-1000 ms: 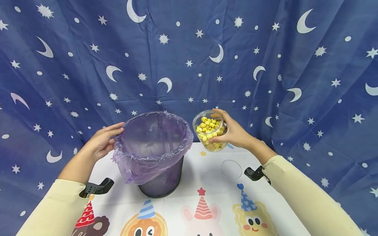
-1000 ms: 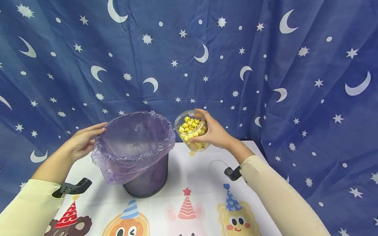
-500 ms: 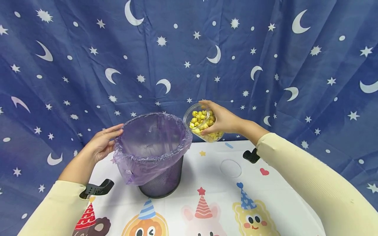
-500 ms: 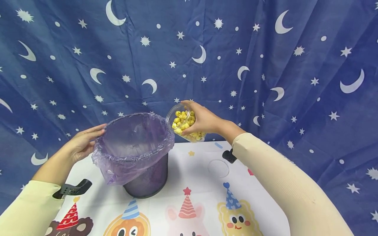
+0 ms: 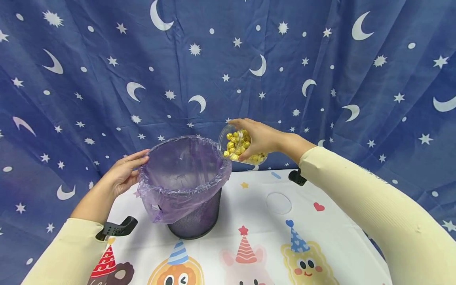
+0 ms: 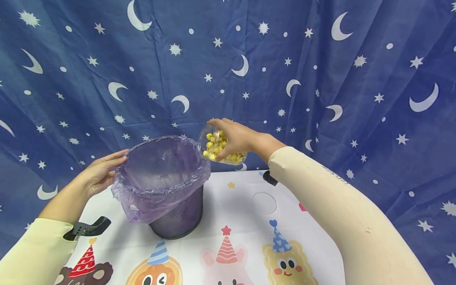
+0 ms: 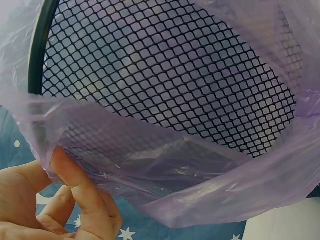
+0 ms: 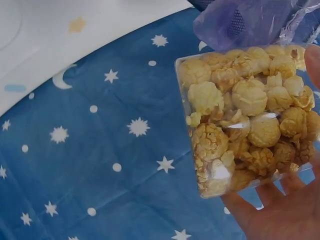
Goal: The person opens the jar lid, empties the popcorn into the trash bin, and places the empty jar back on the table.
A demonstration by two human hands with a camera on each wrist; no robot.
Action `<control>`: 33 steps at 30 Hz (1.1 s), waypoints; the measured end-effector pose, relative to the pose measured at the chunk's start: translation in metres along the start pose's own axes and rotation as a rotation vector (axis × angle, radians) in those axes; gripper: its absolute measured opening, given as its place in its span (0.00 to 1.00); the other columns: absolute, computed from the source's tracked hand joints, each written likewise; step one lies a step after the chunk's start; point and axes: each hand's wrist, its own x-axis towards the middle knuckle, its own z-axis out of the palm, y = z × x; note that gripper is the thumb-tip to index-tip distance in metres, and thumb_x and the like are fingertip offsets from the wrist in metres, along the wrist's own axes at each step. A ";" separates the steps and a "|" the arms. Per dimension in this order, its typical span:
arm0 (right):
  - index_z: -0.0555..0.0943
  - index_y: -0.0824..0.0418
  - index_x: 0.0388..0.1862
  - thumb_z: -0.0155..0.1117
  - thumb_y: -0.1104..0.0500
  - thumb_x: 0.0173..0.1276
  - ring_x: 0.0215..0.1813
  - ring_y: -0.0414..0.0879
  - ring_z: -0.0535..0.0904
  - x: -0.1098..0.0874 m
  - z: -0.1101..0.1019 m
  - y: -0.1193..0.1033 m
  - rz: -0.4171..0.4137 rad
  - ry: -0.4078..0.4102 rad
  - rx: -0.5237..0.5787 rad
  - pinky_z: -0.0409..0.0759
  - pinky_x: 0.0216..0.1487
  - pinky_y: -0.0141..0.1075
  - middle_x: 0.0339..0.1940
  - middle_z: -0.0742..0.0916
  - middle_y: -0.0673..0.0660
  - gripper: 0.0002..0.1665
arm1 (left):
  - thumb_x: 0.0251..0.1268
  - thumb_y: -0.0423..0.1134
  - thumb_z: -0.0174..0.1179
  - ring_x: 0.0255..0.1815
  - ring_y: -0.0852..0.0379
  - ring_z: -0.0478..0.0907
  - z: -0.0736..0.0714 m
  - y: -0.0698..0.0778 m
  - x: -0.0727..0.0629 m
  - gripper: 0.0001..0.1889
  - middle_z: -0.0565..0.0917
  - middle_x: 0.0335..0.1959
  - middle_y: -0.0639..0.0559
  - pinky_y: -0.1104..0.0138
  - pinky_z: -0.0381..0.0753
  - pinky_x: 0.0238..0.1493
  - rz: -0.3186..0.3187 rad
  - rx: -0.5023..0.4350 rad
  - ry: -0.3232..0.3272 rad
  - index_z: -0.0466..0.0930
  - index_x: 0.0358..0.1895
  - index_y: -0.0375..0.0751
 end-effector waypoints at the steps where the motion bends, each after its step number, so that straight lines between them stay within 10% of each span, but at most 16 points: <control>1: 0.52 0.43 0.79 0.82 0.43 0.49 0.75 0.52 0.62 0.001 -0.001 -0.001 0.005 -0.009 -0.009 0.65 0.71 0.55 0.73 0.67 0.53 0.65 | 0.70 0.41 0.62 0.37 0.67 0.80 0.000 0.000 0.000 0.18 0.69 0.52 0.60 0.75 0.82 0.35 -0.001 -0.008 -0.005 0.78 0.59 0.62; 33: 0.49 0.43 0.80 0.82 0.44 0.48 0.75 0.51 0.61 0.019 -0.011 -0.034 0.018 -0.104 -0.200 0.68 0.70 0.51 0.75 0.64 0.51 0.67 | 0.71 0.36 0.60 0.37 0.64 0.83 -0.001 -0.001 0.000 0.10 0.81 0.42 0.59 0.72 0.84 0.37 0.034 -0.093 -0.041 0.84 0.44 0.61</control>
